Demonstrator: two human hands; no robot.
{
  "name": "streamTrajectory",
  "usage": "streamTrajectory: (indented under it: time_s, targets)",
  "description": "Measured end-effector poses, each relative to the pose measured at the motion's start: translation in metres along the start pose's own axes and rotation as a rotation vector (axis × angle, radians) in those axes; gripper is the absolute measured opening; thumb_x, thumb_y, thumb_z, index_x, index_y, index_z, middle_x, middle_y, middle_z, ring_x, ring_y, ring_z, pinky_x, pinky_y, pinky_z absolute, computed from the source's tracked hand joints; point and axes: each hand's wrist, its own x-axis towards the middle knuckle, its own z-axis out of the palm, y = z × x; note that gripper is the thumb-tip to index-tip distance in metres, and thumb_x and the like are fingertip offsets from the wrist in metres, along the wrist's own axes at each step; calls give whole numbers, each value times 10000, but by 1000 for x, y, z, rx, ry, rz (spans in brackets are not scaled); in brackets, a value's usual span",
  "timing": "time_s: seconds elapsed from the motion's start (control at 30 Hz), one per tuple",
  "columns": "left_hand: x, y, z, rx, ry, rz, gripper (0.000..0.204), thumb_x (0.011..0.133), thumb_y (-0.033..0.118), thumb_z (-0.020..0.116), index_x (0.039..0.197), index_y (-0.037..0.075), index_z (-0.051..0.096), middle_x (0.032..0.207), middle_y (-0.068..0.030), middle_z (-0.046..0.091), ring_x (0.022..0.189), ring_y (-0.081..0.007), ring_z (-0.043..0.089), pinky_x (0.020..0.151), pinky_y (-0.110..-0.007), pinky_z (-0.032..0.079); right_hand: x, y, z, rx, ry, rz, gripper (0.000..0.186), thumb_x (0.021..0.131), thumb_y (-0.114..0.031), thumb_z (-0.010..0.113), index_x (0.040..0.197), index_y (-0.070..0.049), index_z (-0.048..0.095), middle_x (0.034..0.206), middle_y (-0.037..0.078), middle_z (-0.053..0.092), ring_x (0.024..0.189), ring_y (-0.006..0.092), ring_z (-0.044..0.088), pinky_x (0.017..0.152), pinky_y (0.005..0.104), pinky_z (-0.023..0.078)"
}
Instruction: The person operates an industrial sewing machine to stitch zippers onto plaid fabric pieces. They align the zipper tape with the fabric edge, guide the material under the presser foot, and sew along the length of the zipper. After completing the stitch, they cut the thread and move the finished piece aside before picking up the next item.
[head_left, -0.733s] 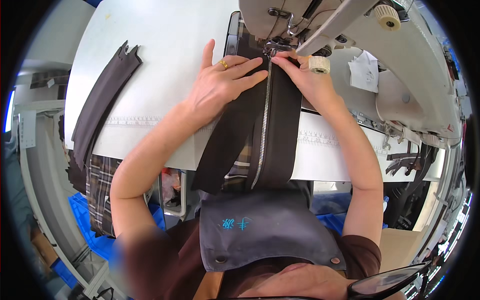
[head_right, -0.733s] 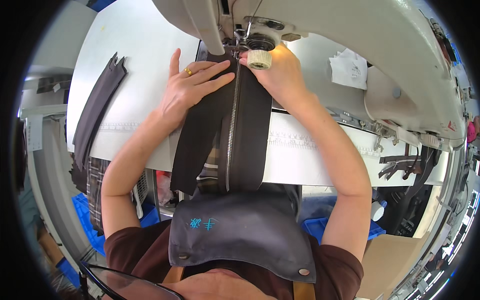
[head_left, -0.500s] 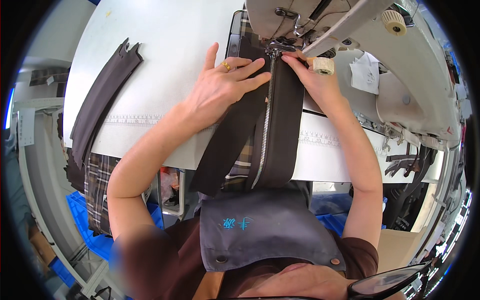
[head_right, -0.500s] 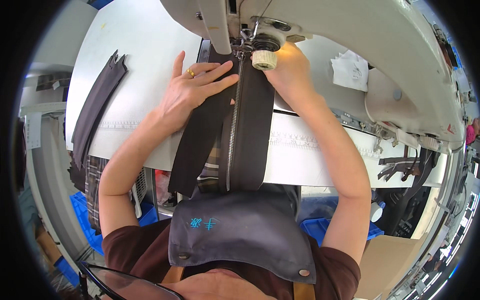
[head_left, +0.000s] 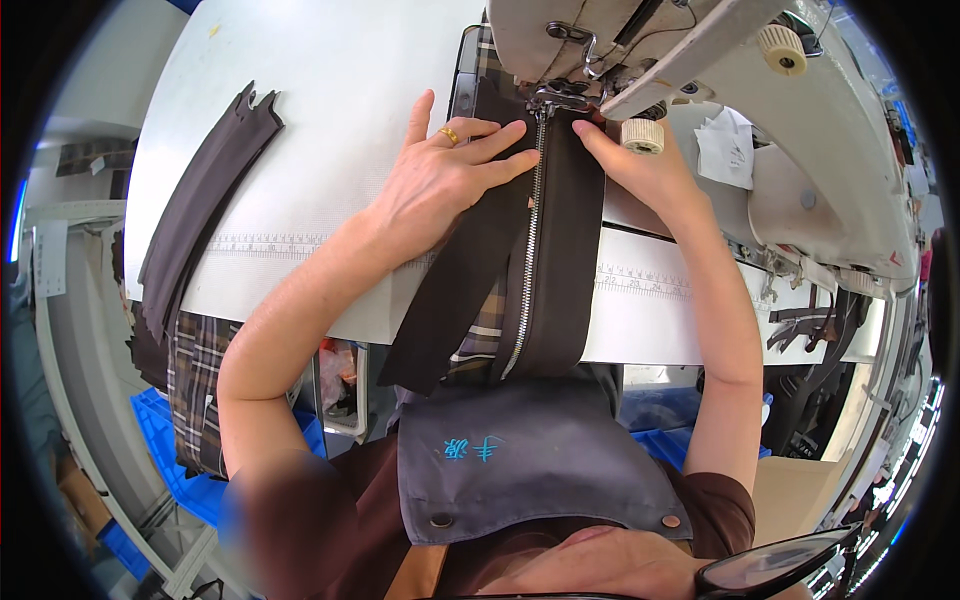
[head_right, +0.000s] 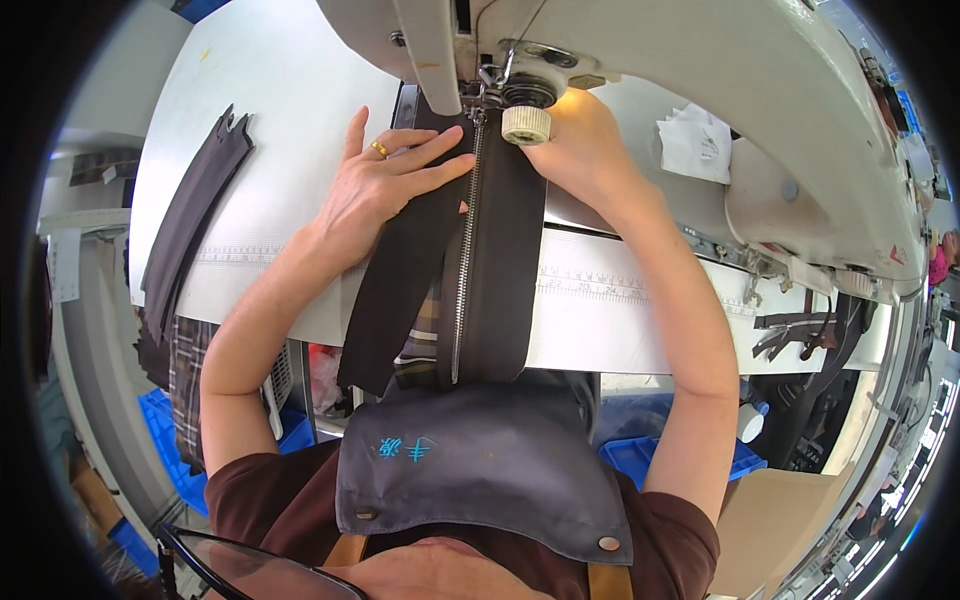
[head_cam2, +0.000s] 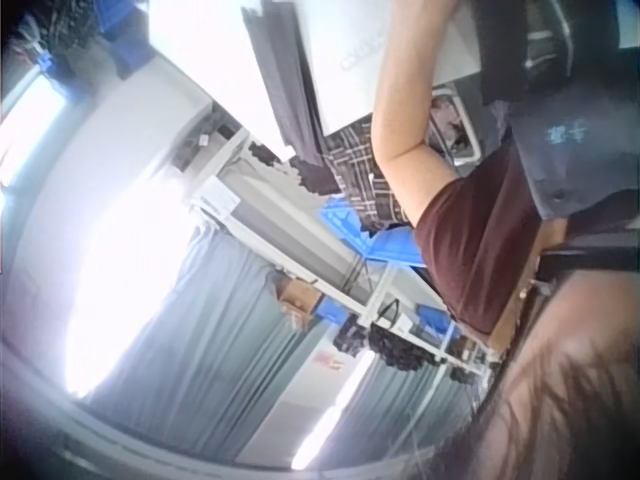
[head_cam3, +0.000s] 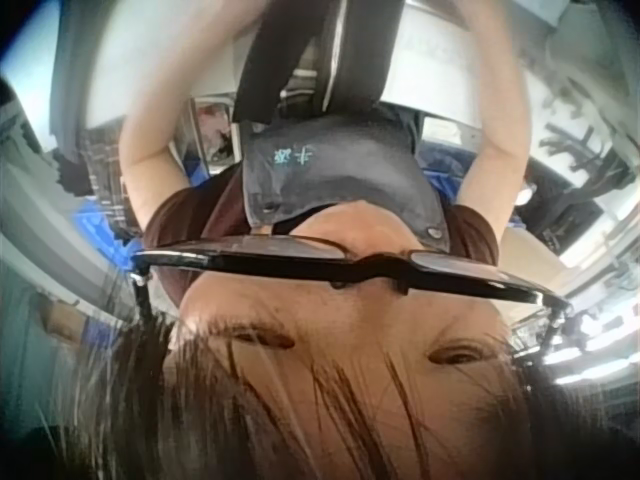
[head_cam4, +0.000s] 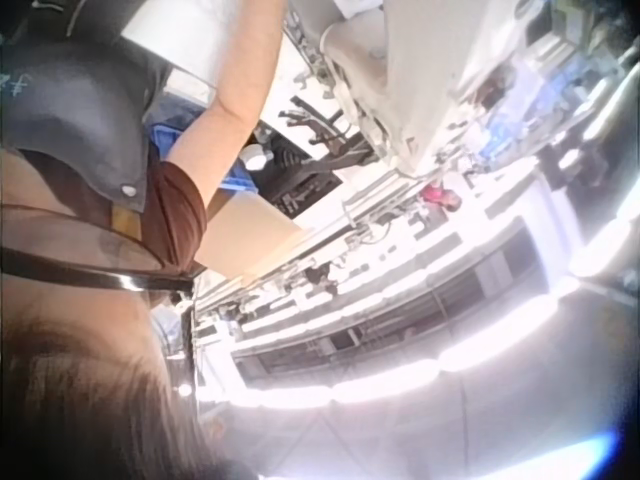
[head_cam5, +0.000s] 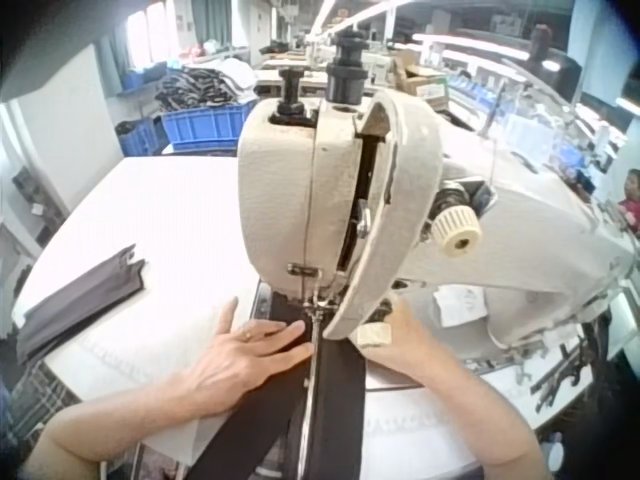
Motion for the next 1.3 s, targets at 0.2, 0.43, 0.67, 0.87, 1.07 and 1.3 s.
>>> streamTrajectory:
  time_s: [0.2, 0.43, 0.67, 0.87, 1.07, 1.3]
  targets:
    - [3, 0, 1, 13, 35, 4, 433, 716, 215, 696, 1147, 210, 655, 1239, -39, 592, 1105, -214, 543, 1062, -591, 167, 11, 23, 30, 168, 363, -384, 187, 801, -204, 678, 806, -17, 668, 661, 152, 636, 596, 288, 601, 579, 348, 470]
    - [1, -2, 0, 45, -12, 8, 446, 758, 167, 609, 1200, 227, 619, 1275, -24, 568, 1122, -214, 527, 1066, -593, 161, 1, -9, 9, 559, -20, 163, 231, 874, -282, 623, 879, -60, 685, 642, 2, 561, 611, 88, 503, 606, 236, 411]
    - [1, -2, 1, 54, -18, 5, 472, 759, 159, 604, 1223, 243, 601, 1289, -17, 558, 1130, -222, 521, 1067, -597, 162, 1, 11, 21, 523, 28, 16, 235, 870, -279, 641, 940, -58, 679, 740, -1, 596, 697, 90, 537, 667, 224, 431]
    - [1, 2, 1, 54, -30, 0, 585, 691, 37, 618, 1243, 226, 575, 1318, -11, 527, 1148, -204, 497, 1055, -633, 175, -1, 9, 32, 145, 109, -48, 205, 879, -263, 637, 1032, -129, 663, 963, 4, 666, 890, 98, 595, 805, 221, 440]
    - [-3, 6, 0, 66, -41, -12, 688, 609, -55, 638, 1241, 210, 573, 1311, -3, 525, 1170, -196, 460, 1038, -640, 211, -4, 8, 35, 191, 129, -57, 187, 880, -258, 635, 1005, -122, 662, 961, 1, 671, 896, 109, 603, 800, 234, 447]
    - [4, 1, -2, 46, -54, -25, 549, 741, 71, 601, 1256, 258, 573, 1319, -5, 531, 1144, -232, 504, 1051, -635, 161, 1, 13, 35, 90, 175, -82, 147, 875, -218, 642, 971, -107, 647, 937, 26, 672, 850, 142, 619, 753, 257, 469]
